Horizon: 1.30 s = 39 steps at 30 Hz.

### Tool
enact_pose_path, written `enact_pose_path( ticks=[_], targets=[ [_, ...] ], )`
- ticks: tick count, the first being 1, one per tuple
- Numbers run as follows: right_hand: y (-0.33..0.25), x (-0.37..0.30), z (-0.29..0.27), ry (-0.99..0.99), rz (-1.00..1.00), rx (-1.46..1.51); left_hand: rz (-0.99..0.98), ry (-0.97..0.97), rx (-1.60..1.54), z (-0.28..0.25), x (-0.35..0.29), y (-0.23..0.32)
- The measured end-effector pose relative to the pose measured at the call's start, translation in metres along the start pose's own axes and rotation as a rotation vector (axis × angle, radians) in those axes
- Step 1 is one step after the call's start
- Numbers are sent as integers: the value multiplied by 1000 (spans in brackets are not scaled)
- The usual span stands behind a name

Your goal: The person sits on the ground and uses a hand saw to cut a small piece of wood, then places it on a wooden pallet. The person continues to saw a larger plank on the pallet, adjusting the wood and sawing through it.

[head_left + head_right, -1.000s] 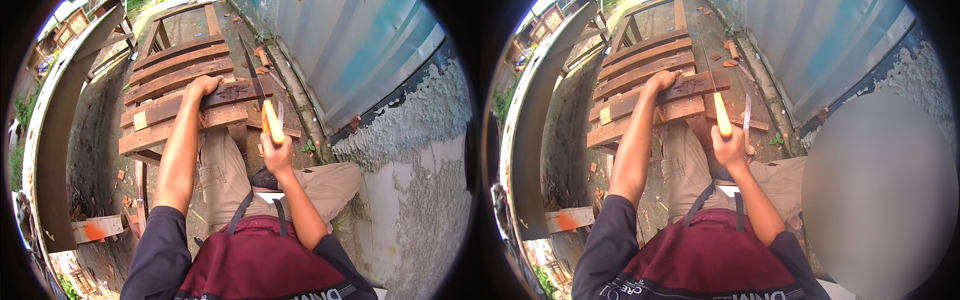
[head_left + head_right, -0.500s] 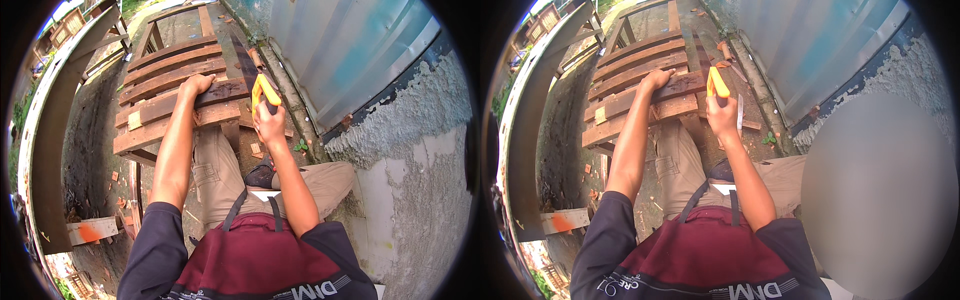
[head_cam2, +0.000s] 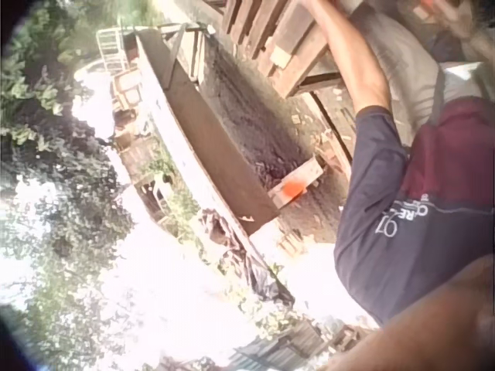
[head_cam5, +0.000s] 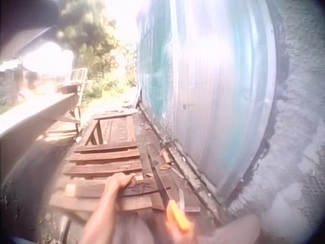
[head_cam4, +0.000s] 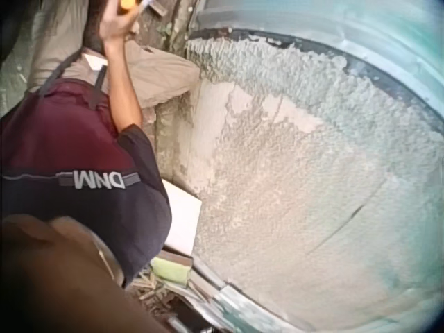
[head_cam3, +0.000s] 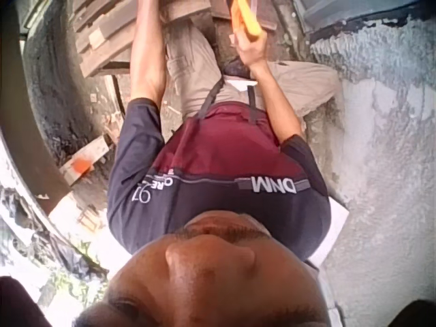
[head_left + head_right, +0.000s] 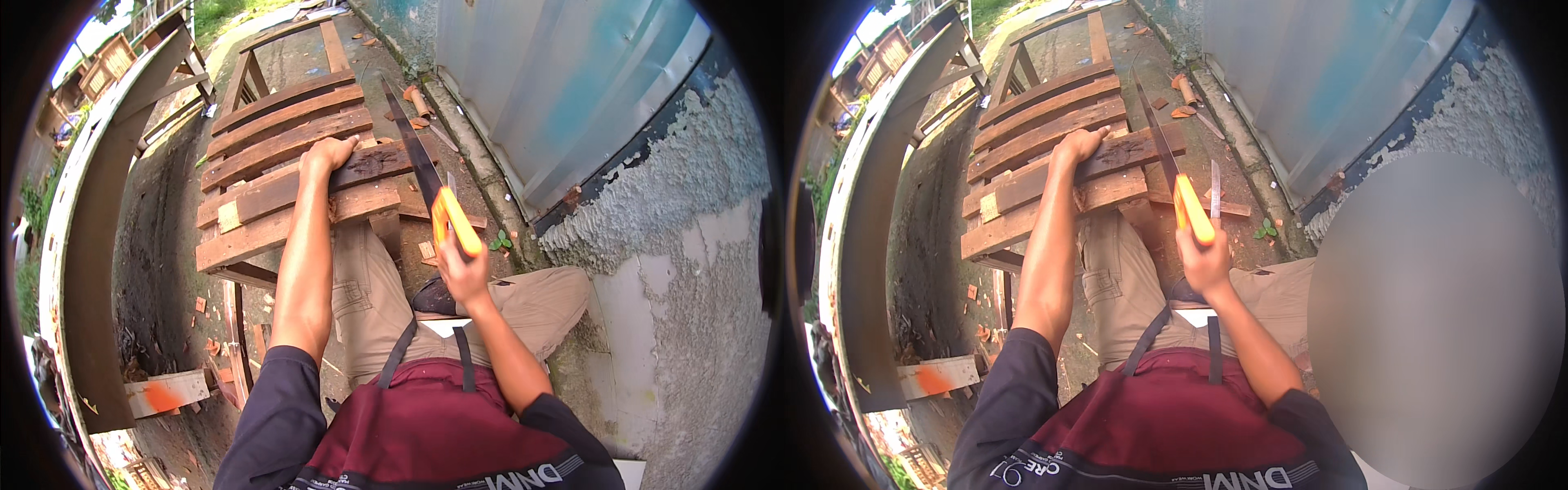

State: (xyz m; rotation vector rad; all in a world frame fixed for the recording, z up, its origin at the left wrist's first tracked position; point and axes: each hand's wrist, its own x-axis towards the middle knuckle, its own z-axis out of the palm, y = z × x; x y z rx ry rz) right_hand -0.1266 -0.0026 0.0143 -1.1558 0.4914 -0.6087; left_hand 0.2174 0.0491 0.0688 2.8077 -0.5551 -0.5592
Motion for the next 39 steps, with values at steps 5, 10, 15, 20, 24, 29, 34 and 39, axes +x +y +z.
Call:
enact_pose_path(
  ticks=[5, 10, 15, 20, 24, 29, 34, 39],
  targets=[
    [-27, 93, 65, 142, -371, -415, 112, 3, 6, 3, 28, -16],
    [8, -87, -20, -53, -303, -583, 64, -34, -13, 13, 21, -18],
    [-20, -142, -36, -87, -253, -605, 18, -21, 15, 11, 19, -17],
    [-10, 61, 31, 41, -393, -496, 98, 21, -53, 6, 12, 2],
    [-4, 70, 28, 27, -225, -344, 86, -72, -46, 2, 19, -4],
    [1, -108, -28, -93, -338, -659, 19, -26, -7, 13, 17, -18],
    [4, -78, -29, -8, -166, -421, -17, -1, 4, 0, 2, -5],
    [-13, 69, 35, 30, -264, -370, 63, -27, 26, 4, 11, 0]
  ],
)
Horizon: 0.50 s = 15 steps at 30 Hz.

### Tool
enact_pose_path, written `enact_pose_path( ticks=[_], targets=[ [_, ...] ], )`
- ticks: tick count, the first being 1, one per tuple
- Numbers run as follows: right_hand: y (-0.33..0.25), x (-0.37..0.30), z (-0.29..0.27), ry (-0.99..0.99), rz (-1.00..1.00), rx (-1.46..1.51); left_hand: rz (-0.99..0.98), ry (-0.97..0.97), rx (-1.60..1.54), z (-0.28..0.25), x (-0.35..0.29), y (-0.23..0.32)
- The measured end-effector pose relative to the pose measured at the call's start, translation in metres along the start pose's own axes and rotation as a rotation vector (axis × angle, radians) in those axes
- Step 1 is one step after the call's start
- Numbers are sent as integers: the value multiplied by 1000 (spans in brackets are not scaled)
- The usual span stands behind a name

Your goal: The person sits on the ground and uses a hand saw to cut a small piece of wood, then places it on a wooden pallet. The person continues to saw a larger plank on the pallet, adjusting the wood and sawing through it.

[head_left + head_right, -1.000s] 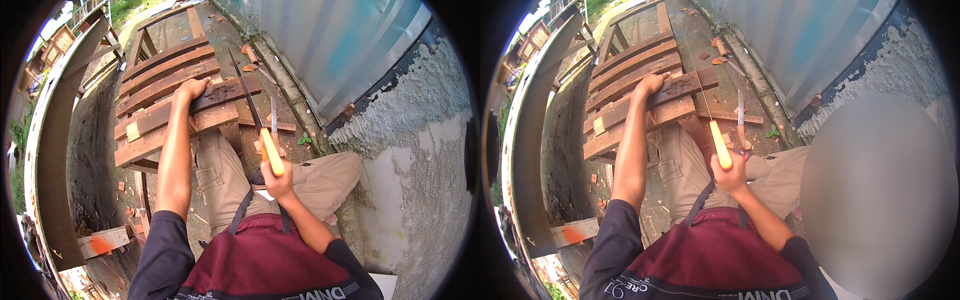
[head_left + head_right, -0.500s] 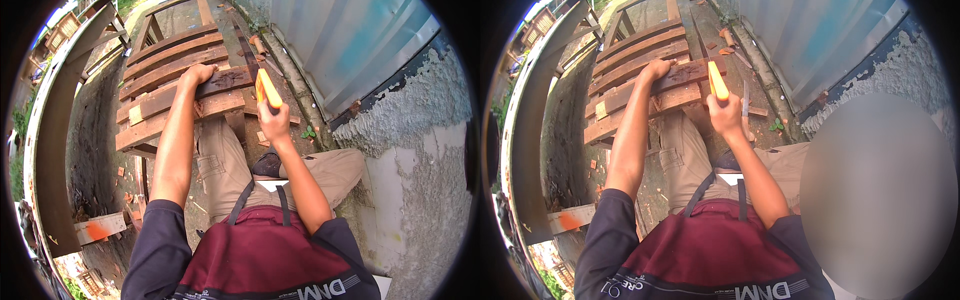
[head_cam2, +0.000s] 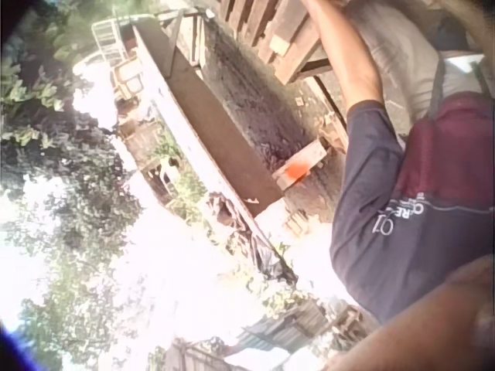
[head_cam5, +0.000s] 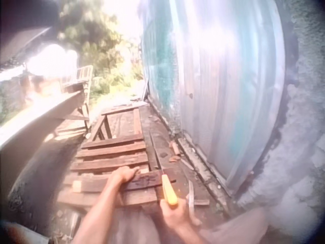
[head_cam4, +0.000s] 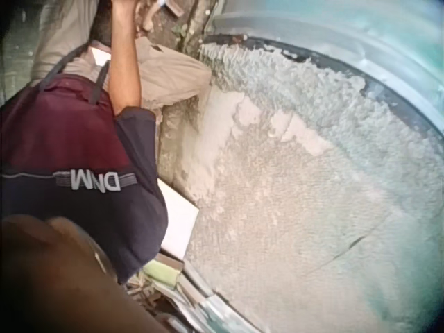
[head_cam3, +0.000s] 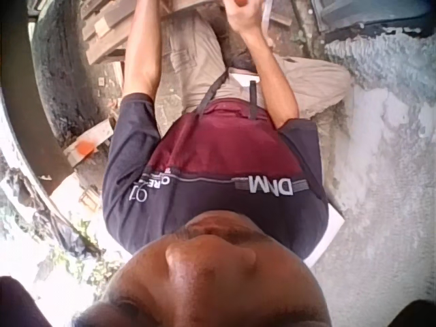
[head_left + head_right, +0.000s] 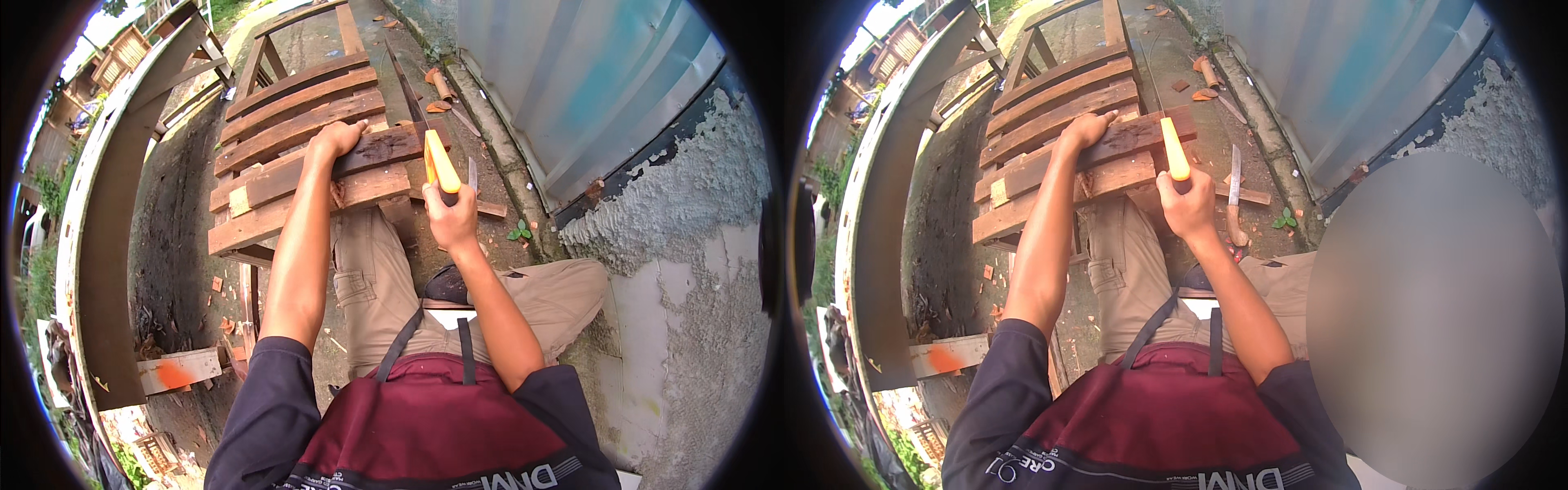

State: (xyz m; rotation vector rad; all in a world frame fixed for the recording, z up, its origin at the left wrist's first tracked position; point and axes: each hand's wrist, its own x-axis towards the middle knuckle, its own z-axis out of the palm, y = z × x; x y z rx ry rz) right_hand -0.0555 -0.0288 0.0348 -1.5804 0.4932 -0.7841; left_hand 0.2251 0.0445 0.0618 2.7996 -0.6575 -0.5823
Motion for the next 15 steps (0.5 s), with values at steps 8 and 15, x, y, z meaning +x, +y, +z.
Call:
enact_pose_path(
  ticks=[8, 15],
  targets=[
    [13, 1, -9, -33, -23, 214, 15, 32, -8, 0, 12, -16],
    [25, -8, -11, 102, -176, 331, 11, 112, -30, -2, -4, -11]
  ],
)
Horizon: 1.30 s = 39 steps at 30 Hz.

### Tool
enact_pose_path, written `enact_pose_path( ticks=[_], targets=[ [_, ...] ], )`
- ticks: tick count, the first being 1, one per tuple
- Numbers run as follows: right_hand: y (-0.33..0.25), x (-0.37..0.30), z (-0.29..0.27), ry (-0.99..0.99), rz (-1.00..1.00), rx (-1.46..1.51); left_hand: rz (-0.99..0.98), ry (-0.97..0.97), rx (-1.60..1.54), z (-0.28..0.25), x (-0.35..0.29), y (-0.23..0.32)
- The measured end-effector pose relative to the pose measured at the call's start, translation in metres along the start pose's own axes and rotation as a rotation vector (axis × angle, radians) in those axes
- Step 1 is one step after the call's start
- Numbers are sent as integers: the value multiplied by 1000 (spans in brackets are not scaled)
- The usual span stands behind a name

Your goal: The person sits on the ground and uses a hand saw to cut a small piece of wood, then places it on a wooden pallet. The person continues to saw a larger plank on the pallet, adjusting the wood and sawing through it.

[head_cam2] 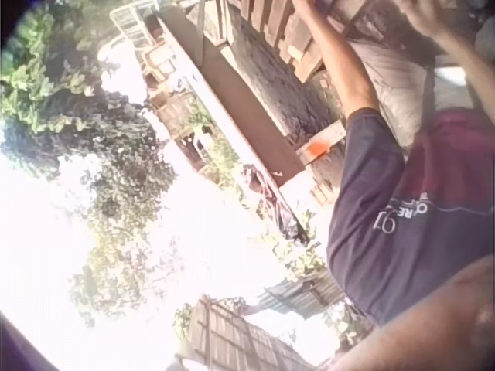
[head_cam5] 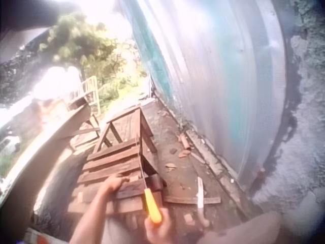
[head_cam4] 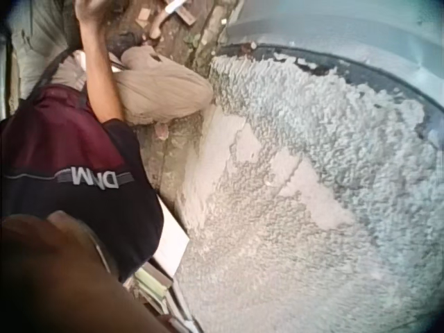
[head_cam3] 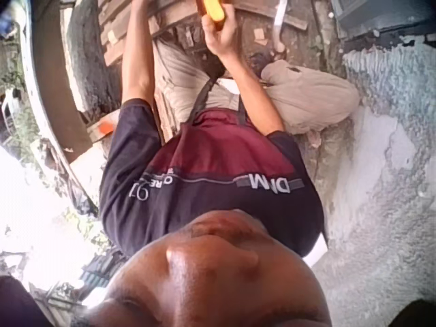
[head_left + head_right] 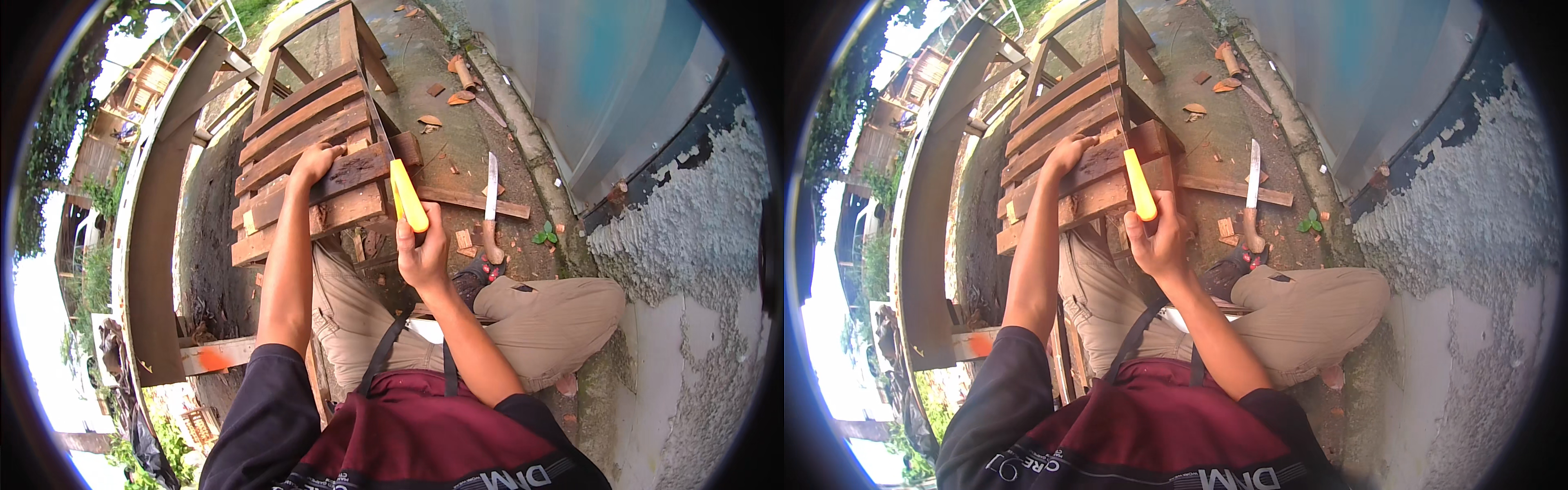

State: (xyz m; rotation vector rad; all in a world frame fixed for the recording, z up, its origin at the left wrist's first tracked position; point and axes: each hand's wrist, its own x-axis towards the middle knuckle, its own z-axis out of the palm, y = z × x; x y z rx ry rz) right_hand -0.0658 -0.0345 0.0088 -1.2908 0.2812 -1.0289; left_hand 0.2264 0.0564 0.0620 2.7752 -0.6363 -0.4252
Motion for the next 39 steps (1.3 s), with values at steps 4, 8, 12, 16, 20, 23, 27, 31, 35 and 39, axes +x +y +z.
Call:
enact_pose_path(
  ticks=[4, 8, 12, 16, 20, 23, 27, 31, 35, 39],
  targets=[
    [-2, -2, -1, -51, 9, -29, -12, 22, -5, 3, -3, 6],
    [-14, 10, -1, -81, 22, -55, -3, 80, 6, 1, -8, 14],
    [-19, 11, -2, -110, 6, -75, -9, 113, 25, 2, -9, 9],
    [-17, 8, 8, -67, 2, -76, 4, 135, 28, -1, -12, 9],
    [-22, 14, 10, -51, -11, -128, -20, 179, -45, -1, -13, 18],
    [-22, 10, 15, -63, -51, -194, -18, 129, 14, 1, -6, 11],
    [-34, 10, 18, -78, -1, -301, 80, 21, 2, 6, 6, 4],
    [-36, 3, 32, -68, -5, -311, 56, -234, 49, -3, 16, 0],
    [-34, 8, 35, -4, -107, -440, 47, -333, 8, -11, 7, 21],
    [-35, -12, 25, -30, -121, -462, 36, -384, -71, -8, 17, 13]
  ],
)
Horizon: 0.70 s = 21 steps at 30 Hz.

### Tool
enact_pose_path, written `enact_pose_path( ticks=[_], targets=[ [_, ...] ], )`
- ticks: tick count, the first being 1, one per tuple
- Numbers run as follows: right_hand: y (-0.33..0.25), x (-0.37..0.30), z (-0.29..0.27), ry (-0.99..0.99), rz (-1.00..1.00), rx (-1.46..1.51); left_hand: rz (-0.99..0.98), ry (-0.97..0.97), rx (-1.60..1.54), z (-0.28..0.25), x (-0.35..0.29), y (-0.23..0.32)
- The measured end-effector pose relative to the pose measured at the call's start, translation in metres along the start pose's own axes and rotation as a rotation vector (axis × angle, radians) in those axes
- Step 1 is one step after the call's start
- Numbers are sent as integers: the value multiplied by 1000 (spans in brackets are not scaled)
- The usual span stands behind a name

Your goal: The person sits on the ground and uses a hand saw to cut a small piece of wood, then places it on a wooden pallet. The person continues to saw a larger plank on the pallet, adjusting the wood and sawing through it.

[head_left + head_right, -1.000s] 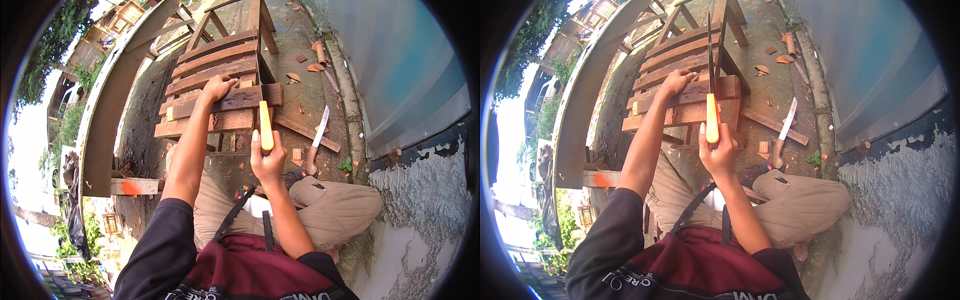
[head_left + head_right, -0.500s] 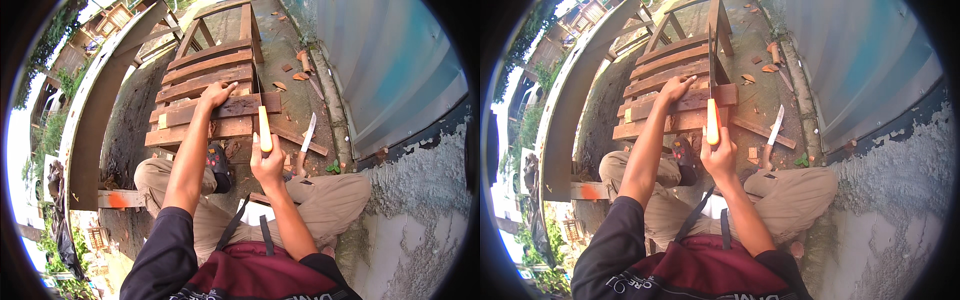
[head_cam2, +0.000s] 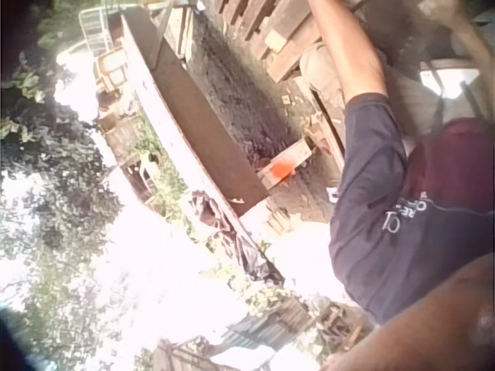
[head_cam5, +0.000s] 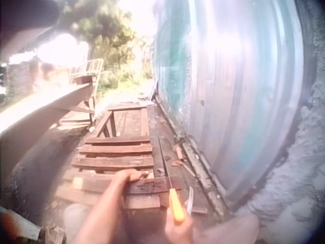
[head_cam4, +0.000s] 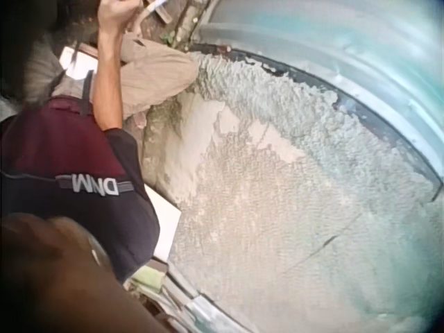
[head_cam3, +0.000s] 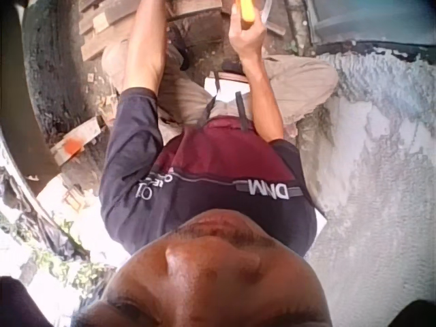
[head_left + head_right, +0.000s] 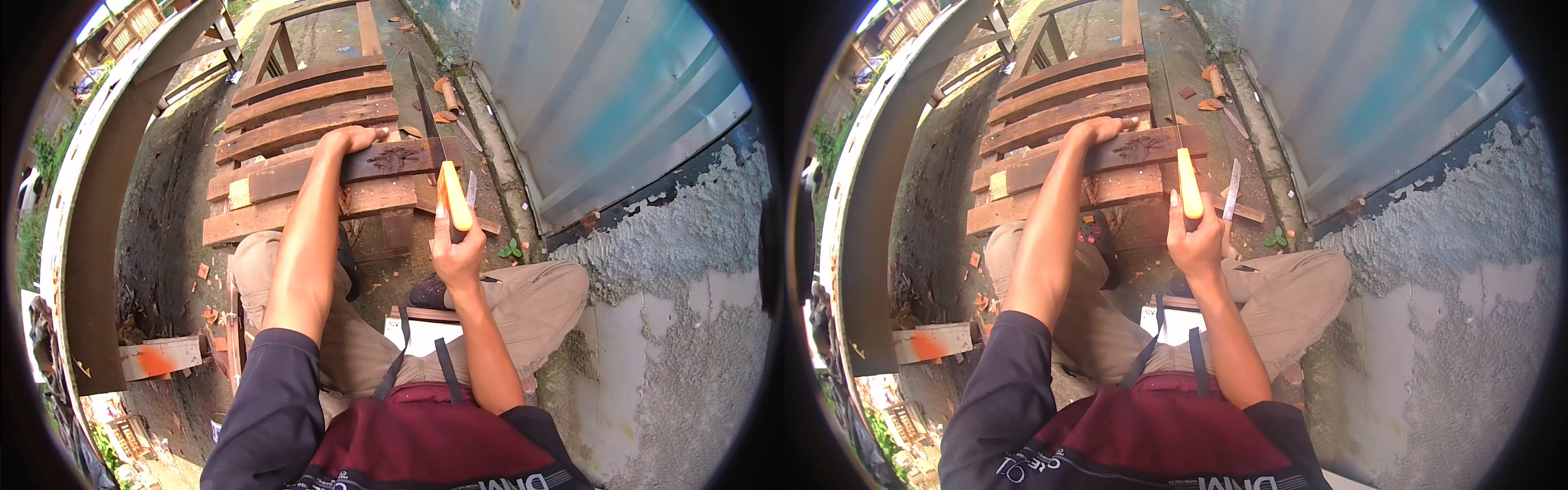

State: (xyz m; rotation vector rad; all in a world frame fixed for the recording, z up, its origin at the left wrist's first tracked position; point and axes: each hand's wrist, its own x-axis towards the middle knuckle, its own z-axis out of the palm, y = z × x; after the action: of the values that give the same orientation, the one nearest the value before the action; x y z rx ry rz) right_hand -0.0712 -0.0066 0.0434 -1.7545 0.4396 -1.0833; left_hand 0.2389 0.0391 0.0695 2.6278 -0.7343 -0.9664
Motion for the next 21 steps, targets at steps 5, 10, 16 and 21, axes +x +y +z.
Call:
enact_pose_path(
  ticks=[5, 10, 16, 21],
  targets=[
    [-14, -91, -49, -97, 90, -10, -63, 31, 67, 0, 1, 1],
    [-27, -174, -102, -126, 249, 39, -63, 101, -17, 4, -1, -3],
    [5, -8, -3, -65, 8, -4, -11, 107, 8, 2, -7, 0],
    [3, 8, 8, -32, 49, 1, -5, 104, 12, 0, -18, 7]
  ],
)
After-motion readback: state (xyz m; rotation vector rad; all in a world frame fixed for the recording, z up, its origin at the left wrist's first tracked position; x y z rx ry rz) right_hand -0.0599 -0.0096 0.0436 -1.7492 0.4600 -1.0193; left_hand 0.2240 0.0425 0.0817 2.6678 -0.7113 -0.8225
